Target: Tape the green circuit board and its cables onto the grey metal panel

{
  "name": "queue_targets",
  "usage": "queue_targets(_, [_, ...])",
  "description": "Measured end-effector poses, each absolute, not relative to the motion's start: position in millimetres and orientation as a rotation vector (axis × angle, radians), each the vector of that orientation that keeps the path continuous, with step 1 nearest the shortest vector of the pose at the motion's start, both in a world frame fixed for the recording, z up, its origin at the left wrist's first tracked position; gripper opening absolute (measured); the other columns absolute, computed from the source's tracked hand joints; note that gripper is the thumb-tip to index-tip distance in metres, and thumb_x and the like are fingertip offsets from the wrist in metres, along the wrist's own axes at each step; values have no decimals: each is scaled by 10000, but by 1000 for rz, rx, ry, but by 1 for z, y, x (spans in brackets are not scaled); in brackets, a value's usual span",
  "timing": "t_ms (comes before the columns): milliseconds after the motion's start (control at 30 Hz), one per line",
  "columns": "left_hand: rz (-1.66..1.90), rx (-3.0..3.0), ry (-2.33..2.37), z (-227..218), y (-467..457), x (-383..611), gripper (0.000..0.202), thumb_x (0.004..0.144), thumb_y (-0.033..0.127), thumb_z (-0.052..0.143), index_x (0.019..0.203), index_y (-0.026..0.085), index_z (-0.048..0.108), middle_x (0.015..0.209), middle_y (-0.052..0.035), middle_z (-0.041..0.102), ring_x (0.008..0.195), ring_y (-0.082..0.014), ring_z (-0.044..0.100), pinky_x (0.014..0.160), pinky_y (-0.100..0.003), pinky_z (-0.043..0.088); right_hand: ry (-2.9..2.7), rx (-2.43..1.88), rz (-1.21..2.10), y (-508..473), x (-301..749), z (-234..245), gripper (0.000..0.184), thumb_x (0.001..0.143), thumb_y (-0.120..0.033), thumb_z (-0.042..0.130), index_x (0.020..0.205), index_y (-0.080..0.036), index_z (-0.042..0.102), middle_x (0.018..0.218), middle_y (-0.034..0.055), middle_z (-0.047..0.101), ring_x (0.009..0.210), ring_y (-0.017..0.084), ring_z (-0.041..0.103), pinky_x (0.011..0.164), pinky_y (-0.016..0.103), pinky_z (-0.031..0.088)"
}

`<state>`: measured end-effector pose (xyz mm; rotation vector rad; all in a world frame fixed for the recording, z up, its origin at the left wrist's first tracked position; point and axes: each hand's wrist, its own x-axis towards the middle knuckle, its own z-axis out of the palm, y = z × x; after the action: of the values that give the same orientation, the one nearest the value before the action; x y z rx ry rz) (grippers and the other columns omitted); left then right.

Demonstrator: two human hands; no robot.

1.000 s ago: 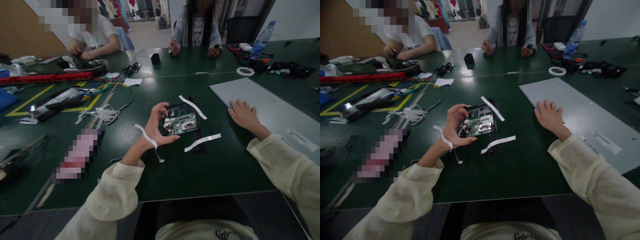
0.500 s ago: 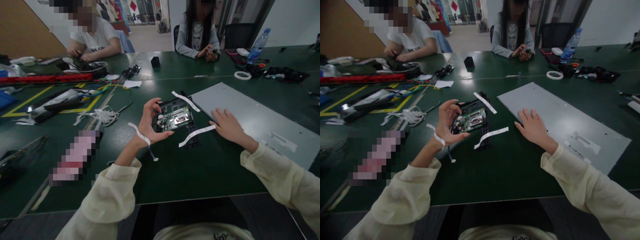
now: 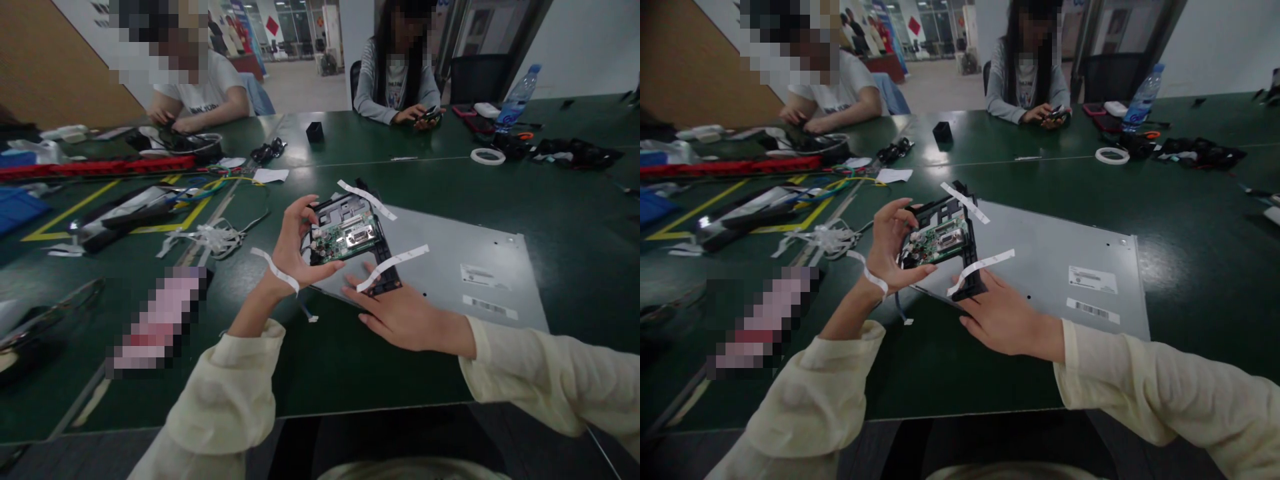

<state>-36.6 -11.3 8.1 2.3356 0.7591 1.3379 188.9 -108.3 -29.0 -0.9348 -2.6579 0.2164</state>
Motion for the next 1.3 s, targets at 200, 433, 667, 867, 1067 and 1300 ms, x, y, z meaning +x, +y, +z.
queue_targets(200, [1314, 2346, 801, 8, -10, -42, 970, 568, 457, 802, 1387, 316, 300, 1059, -58, 452, 1094, -265, 460, 962, -472, 446, -2811, -645, 309, -106, 186, -20, 479, 986, -287, 319, 1448, -167, 364, 1511, 79, 347, 1344, 248, 368, 1040, 438, 380])
queue_targets(433, [1211, 2390, 854, 4, -9, -48, 1002, 561, 418, 814, 1401, 268, 290, 1092, -67, 456, 1076, -259, 469, 937, -456, 456, -2886, -418, 279, -99, 197, -17, 465, 981, -249, 340, 1436, -160, 382, 1518, 57, 336, 1356, 209, 364, 1104, 429, 324])
queue_targets(667, [1101, 2383, 906, -12, -8, -36, 988, 561, 463, 806, 1383, 258, 297, 1099, -61, 452, 1033, -240, 489, 937, -433, 453, -2846, -380, 48, -114, 201, -24, 410, 943, -186, 406, 1334, -113, 505, 1394, 96, 509, 1295, 206, 458, 1051, 382, 419])
queue_targets(867, [999, 2444, 868, -14, -7, -11, 860, 607, 454, 780, 1310, 231, 338, 1110, -78, 449, 1041, -256, 486, 939, -457, 442, -2595, -120, -257, -127, 199, -29, 212, 918, -166, 491, 979, -121, 689, 1073, 83, 707, 1013, 170, 654, 859, 283, 534])
queue_targets(1067, [873, 2538, 813, -20, 1, 6, 762, 632, 467, 750, 1243, 215, 370, 1033, -70, 462, 974, -251, 498, 890, -472, 455, -2577, -99, -209, -127, 198, -32, 185, 908, -175, 520, 965, -115, 686, 1072, 73, 702, 1016, 179, 651, 804, 273, 541])
queue_targets(1300, [657, 2606, 858, -30, -2, 13, 847, 662, 506, 717, 1333, 165, 327, 1223, -154, 429, 1169, -314, 457, 1019, -480, 401, -2560, -105, -145, -124, 199, -33, 184, 911, -166, 514, 955, -117, 686, 1056, 64, 703, 1014, 177, 646, 829, 278, 532])
